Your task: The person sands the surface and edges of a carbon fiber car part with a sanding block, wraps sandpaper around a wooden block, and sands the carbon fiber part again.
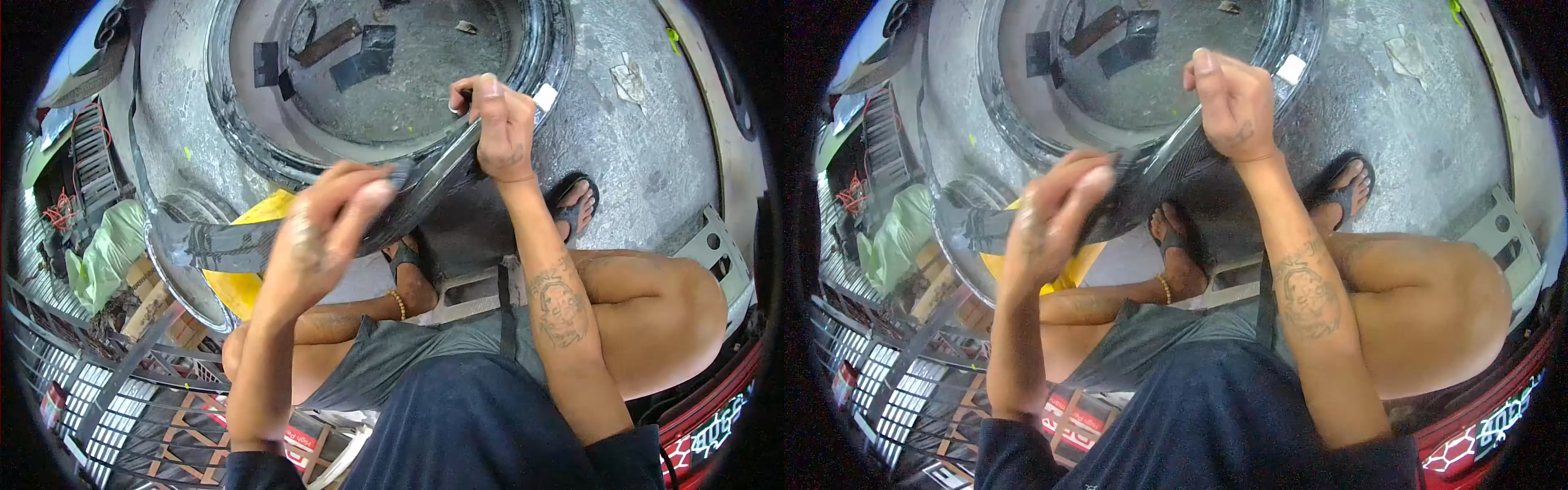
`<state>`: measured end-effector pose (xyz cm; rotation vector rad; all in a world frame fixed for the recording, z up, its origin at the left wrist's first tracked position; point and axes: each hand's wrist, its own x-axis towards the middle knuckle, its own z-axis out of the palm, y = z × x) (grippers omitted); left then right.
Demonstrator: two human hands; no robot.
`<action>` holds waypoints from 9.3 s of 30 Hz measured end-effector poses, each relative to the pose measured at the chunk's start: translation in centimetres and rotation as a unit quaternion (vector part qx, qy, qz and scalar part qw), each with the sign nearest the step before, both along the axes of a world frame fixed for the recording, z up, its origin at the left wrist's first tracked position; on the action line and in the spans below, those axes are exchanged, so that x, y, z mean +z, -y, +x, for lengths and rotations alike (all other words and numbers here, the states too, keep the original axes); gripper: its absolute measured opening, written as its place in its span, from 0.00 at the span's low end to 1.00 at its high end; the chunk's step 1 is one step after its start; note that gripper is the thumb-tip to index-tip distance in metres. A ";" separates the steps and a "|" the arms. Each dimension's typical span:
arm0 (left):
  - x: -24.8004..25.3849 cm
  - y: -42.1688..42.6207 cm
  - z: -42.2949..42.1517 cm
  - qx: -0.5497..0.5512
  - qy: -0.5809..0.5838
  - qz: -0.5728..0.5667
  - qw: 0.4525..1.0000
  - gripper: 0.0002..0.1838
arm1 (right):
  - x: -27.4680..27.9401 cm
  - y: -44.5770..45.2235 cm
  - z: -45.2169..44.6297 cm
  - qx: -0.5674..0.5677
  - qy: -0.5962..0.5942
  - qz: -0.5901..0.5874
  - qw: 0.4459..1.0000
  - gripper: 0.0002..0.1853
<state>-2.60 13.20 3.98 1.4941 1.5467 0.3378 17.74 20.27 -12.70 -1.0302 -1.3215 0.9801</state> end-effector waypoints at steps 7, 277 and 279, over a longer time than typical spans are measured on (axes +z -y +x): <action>1.3 -1.6 -0.3 -0.102 -0.041 -0.060 0.992 0.17 | 0.0 -0.4 0.0 -0.001 0.017 0.014 1.000 0.28; -2.3 13.5 0.5 0.084 -0.199 0.255 0.942 0.18 | 3.3 4.2 7.2 0.070 0.147 0.100 0.982 0.20; -2.4 13.5 0.4 0.080 -0.197 0.270 0.939 0.18 | 3.2 5.6 5.6 0.087 0.123 0.124 0.981 0.20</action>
